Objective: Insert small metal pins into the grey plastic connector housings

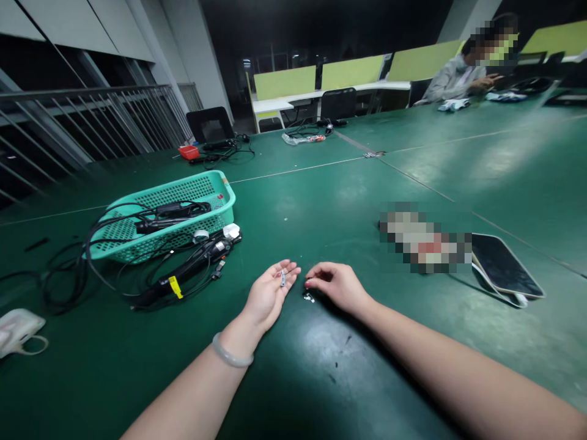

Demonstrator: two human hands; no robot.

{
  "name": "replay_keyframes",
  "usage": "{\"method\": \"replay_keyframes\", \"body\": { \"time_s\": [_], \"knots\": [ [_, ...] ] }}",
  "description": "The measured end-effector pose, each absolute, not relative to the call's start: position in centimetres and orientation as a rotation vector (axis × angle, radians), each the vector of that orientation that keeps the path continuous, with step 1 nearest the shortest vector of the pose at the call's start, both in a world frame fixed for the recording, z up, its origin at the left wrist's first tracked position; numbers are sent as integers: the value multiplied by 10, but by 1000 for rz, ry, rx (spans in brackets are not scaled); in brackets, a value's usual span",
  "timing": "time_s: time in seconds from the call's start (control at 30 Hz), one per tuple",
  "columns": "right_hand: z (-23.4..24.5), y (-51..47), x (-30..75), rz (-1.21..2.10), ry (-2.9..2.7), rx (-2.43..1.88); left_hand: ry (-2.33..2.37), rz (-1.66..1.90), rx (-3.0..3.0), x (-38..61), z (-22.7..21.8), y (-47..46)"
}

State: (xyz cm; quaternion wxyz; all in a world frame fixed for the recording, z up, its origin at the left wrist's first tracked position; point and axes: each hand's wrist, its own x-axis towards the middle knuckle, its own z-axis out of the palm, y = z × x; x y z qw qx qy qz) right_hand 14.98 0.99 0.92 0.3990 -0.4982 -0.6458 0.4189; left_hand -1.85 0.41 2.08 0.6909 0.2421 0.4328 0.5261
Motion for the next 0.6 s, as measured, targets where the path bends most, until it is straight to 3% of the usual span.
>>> {"method": "replay_keyframes", "body": {
  "time_s": [0.43, 0.6],
  "knots": [
    [9, 9, 148, 1420, -1318, -1115, 1088, 1084, 757, -15, 23, 0],
    [11, 9, 148, 1418, -1288, -1139, 1059, 1062, 682, -14, 23, -1]
  ]
}}
